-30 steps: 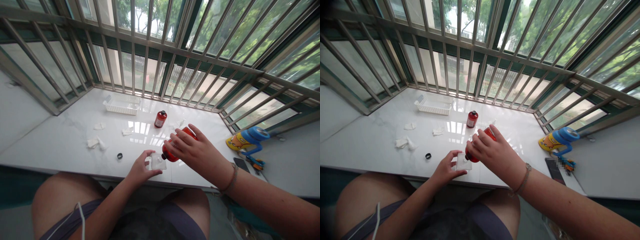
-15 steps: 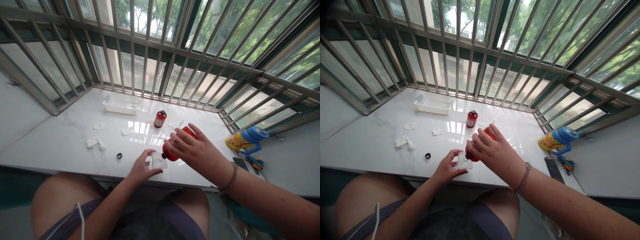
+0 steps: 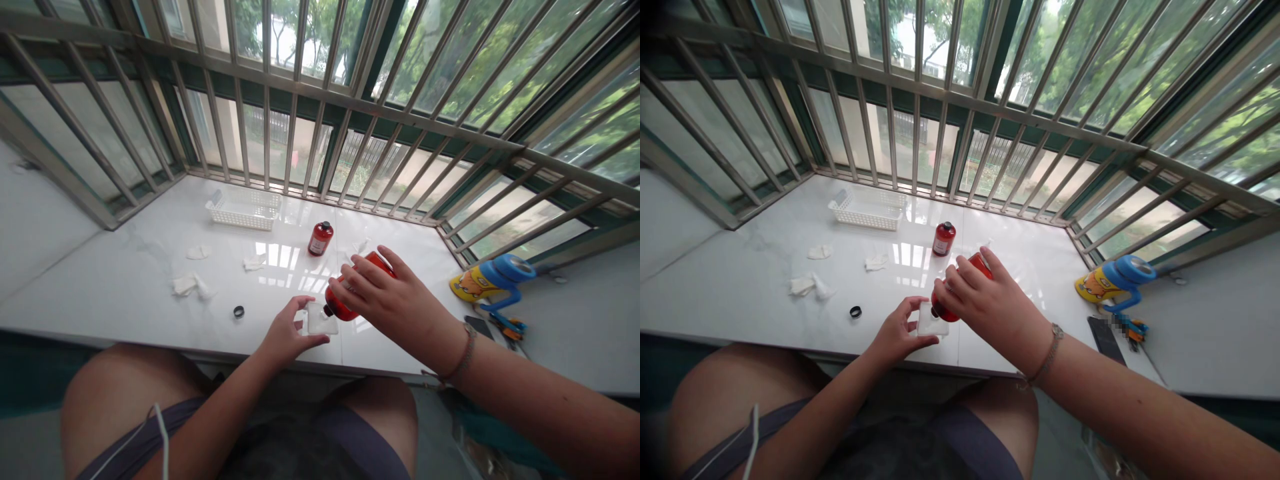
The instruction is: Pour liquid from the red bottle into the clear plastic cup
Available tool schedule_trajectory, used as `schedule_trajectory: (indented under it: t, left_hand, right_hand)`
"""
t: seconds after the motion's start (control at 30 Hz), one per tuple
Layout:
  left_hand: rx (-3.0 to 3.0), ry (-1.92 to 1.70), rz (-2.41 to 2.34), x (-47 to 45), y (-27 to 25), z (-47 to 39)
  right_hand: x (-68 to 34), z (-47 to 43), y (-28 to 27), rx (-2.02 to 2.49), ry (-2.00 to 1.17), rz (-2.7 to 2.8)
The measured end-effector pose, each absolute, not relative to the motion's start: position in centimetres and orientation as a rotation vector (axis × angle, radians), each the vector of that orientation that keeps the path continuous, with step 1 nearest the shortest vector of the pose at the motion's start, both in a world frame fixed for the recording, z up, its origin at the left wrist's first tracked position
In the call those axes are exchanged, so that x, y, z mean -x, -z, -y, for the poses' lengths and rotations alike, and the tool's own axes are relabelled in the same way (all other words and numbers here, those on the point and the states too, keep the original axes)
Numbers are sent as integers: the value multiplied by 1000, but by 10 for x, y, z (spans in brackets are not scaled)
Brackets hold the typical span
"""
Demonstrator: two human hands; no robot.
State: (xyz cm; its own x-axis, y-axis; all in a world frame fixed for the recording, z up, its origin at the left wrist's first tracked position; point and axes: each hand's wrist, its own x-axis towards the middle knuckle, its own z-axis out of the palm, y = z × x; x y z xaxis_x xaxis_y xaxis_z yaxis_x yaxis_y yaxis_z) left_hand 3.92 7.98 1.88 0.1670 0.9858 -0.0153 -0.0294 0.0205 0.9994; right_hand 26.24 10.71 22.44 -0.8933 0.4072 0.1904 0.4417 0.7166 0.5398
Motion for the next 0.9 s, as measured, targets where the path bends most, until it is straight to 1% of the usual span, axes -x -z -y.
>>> schedule_trajectory:
  t: [0.27,0.47,0.6,0.7,0.77,0.9]
  left_hand:
    - [-1231,-1091,-1031,-43,-22,-82]
    - [-1161,-1105,-1030,-35,-25,-79]
    - [-1170,-1114,-1082,-24,-23,-76]
    - [-1199,-1116,-1130,-15,-17,-74]
    - [-1219,-1115,-1154,-9,-13,-73]
    - [-1280,-1073,-1189,2,-7,-66]
  right_hand:
    - [-265,-110,-215,801,855,2868]
    - [-272,-107,-186,1060,497,2816]
    - [-282,-103,-146,1264,130,2609]
    - [-290,-100,-104,1354,-231,2325]
    - [-292,-97,-75,1414,-411,2101]
    - [-288,-91,-30,1511,-454,1807]
